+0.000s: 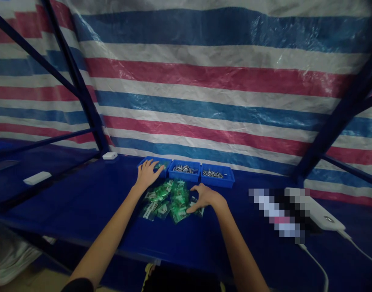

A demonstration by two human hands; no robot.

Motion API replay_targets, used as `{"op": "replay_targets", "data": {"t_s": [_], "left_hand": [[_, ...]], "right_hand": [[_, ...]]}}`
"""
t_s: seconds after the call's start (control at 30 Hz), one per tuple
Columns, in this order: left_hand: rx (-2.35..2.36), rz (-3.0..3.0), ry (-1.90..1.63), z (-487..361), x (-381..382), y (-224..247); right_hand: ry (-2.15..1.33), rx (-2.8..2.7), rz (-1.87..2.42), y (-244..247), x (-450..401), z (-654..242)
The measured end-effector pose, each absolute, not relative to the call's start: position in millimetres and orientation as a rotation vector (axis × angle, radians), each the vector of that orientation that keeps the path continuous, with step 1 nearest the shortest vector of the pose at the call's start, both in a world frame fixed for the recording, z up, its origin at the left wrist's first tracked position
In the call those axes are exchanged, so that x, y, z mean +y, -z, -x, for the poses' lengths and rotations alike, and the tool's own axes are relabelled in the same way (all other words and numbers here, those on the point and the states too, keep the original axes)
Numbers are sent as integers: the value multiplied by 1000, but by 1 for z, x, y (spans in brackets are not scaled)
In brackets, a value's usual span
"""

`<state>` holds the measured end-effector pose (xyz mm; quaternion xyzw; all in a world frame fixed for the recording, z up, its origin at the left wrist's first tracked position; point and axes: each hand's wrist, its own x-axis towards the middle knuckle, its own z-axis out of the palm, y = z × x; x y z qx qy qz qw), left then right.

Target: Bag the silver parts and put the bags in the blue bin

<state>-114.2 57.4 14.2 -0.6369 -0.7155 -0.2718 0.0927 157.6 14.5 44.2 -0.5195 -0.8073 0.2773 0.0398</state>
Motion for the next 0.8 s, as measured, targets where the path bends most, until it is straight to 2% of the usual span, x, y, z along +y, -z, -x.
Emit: {"op": "replay_targets", "data": {"t_s": [0.1, 0.27, 0.43, 0.57, 0.8], "left_hand": [[-2035, 2047, 874, 117, 56, -11], [-1822, 2199, 877, 120, 58, -5], [-1828, 2188, 866, 115, 55, -4], [-1848, 2126, 920, 107, 50, -12], [-1629, 2307, 1424, 63, 37, -25]], "right_hand": [[-918, -2506, 1751, -49, 15, -160], [-799, -2480, 1906, -50, 17, -154], [-581, -2365, 1713, -42, 21, -160], [-638, -2226, 1602, -41, 25, -167], [-742, -1849, 1225, -31, 36, -153]]}}
